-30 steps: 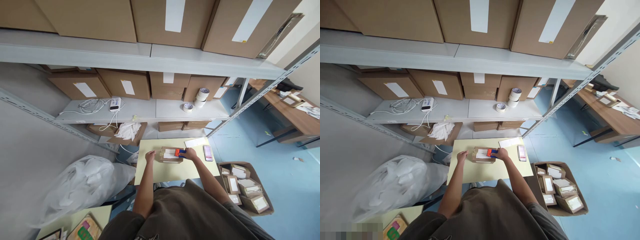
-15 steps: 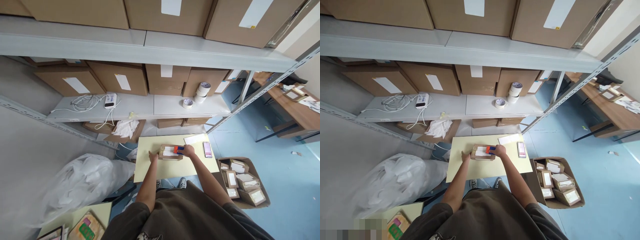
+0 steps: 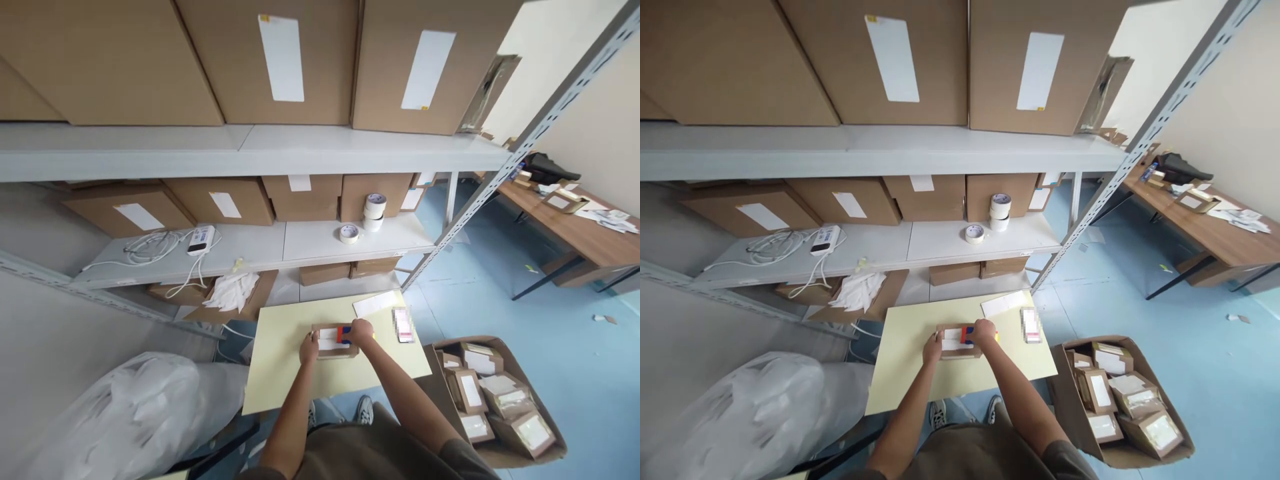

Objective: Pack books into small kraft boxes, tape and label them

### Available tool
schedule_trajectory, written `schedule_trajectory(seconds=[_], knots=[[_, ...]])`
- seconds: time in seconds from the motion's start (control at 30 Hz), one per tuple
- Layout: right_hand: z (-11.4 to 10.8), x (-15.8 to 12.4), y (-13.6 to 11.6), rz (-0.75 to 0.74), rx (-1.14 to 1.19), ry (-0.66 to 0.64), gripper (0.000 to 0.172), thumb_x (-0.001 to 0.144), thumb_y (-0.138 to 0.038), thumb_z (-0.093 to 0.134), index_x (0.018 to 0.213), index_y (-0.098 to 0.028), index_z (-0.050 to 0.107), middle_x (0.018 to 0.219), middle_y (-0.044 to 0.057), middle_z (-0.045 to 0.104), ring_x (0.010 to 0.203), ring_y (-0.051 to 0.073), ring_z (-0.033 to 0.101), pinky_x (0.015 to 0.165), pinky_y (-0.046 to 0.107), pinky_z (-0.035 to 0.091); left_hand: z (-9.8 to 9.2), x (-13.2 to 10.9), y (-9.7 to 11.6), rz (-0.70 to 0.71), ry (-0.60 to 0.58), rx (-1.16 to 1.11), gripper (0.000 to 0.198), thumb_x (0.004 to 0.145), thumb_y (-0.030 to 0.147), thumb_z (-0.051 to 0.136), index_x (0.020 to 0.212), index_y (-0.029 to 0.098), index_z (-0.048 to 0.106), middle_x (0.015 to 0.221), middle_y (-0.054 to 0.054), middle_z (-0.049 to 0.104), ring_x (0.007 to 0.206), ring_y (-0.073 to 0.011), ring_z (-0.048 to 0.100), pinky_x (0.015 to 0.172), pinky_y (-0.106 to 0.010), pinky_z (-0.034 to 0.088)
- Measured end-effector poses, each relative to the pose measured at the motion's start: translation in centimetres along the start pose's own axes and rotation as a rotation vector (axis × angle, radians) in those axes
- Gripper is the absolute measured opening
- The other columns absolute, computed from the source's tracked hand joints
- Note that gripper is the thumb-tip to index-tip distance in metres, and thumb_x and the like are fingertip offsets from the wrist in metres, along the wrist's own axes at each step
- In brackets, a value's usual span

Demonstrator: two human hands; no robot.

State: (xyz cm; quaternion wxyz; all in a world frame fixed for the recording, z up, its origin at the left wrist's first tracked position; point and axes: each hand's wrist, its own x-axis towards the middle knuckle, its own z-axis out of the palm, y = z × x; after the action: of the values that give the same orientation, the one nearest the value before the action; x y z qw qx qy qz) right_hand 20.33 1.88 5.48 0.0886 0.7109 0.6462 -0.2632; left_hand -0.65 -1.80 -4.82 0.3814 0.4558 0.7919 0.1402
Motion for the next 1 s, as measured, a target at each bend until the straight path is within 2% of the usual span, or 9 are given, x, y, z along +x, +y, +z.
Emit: schedule_trajectory(seconds=[0.07, 0.17, 0.27, 0.4, 0.5, 0.7, 0.77, 0.87, 1.0], knots=[[0.2, 0.2, 0.1, -0.021, 0.005, 0.014, 0.044, 0.069, -0.041, 0.088, 0.106, -0.019, 0.080, 0.115, 0.022, 0.078, 0.110, 0.039, 0.075, 0.090, 0.043, 0.058, 0.8, -0.7, -0.1, -0.035, 0.042, 0.035, 0.047, 0.106, 0.049, 0.031, 0.117, 0.027, 0.071, 0.121, -0.014, 0.078, 0.113, -0.0338, 0.074, 0.089, -0.041, 0.054], [0.1, 0.5, 0.4, -0.026, 0.040, 0.016, 0.043, 0.065, -0.038, 0.090, 0.102, -0.018, 0.080, 0.111, 0.023, 0.079, 0.108, 0.040, 0.076, 0.088, 0.045, 0.059, 1.1, -1.1, 0.2, -0.046, 0.054, 0.086, 0.047, 0.106, 0.050, 0.030, 0.120, 0.031, 0.070, 0.120, -0.013, 0.079, 0.114, -0.0344, 0.074, 0.090, -0.044, 0.055], [-0.4, 0.3, 1.1, -0.017, 0.063, 0.013, 0.044, 0.062, -0.041, 0.091, 0.099, -0.019, 0.081, 0.108, 0.020, 0.080, 0.106, 0.039, 0.077, 0.086, 0.043, 0.060, 0.9, -1.0, 0.8, -0.050, 0.056, 0.106, 0.044, 0.106, 0.050, 0.034, 0.123, 0.031, 0.070, 0.119, -0.012, 0.079, 0.112, -0.0336, 0.075, 0.088, -0.043, 0.056], [-0.8, -0.7, 2.6, -0.013, 0.005, 0.002, 0.045, 0.069, -0.050, 0.087, 0.101, -0.020, 0.080, 0.111, 0.015, 0.080, 0.107, 0.033, 0.076, 0.087, 0.036, 0.058, 1.0, -0.5, 1.1, -0.042, 0.029, 0.086, 0.051, 0.108, 0.052, 0.028, 0.129, 0.026, 0.066, 0.123, -0.012, 0.078, 0.113, -0.0296, 0.074, 0.088, -0.038, 0.056], [-1.4, -1.7, 5.2, 0.029, -0.033, 0.015, 0.047, 0.072, -0.054, 0.084, 0.103, -0.019, 0.079, 0.111, 0.016, 0.079, 0.106, 0.033, 0.076, 0.086, 0.036, 0.058, 1.2, -0.2, 1.0, -0.025, 0.013, 0.080, 0.052, 0.108, 0.053, 0.028, 0.131, 0.025, 0.065, 0.124, -0.011, 0.078, 0.114, -0.0289, 0.074, 0.087, -0.037, 0.055], [-3.5, -3.5, 13.4, 0.219, -0.046, 0.049, 0.054, 0.073, -0.057, 0.084, 0.107, -0.016, 0.077, 0.115, 0.020, 0.077, 0.109, 0.036, 0.074, 0.082, 0.036, 0.055, 0.6, 0.0, 0.8, 0.008, -0.008, 0.077, 0.051, 0.108, 0.052, 0.030, 0.126, 0.023, 0.067, 0.121, -0.013, 0.079, 0.112, -0.0304, 0.074, 0.084, -0.037, 0.055], [-3.3, -4.1, 14.5, 0.244, -0.021, 0.060, 0.058, 0.072, -0.061, 0.084, 0.107, -0.016, 0.077, 0.114, 0.020, 0.078, 0.108, 0.036, 0.075, 0.080, 0.035, 0.054, 0.2, 0.3, 0.3, 0.021, -0.011, 0.061, 0.050, 0.107, 0.052, 0.032, 0.123, 0.023, 0.069, 0.118, -0.013, 0.079, 0.110, -0.0306, 0.075, 0.083, -0.036, 0.055], [-2.3, -4.5, 13.0, 0.268, 0.022, 0.083, 0.060, 0.071, -0.067, 0.083, 0.102, -0.016, 0.077, 0.109, 0.020, 0.079, 0.102, 0.035, 0.076, 0.075, 0.034, 0.053, -0.9, 1.7, -1.2, 0.063, -0.031, -0.013, 0.047, 0.107, 0.051, 0.035, 0.112, 0.024, 0.073, 0.114, -0.012, 0.080, 0.109, -0.0303, 0.075, 0.085, -0.035, 0.056], [-0.9, -4.2, 6.8, 0.212, 0.108, 0.078, 0.058, 0.075, -0.073, 0.077, 0.092, -0.018, 0.077, 0.101, 0.017, 0.080, 0.094, 0.032, 0.078, 0.068, 0.030, 0.050, -3.9, 4.4, -3.7, 0.089, -0.083, -0.081, 0.041, 0.104, 0.046, 0.041, 0.096, 0.023, 0.074, 0.111, -0.013, 0.081, 0.115, -0.0312, 0.074, 0.092, -0.035, 0.056]])
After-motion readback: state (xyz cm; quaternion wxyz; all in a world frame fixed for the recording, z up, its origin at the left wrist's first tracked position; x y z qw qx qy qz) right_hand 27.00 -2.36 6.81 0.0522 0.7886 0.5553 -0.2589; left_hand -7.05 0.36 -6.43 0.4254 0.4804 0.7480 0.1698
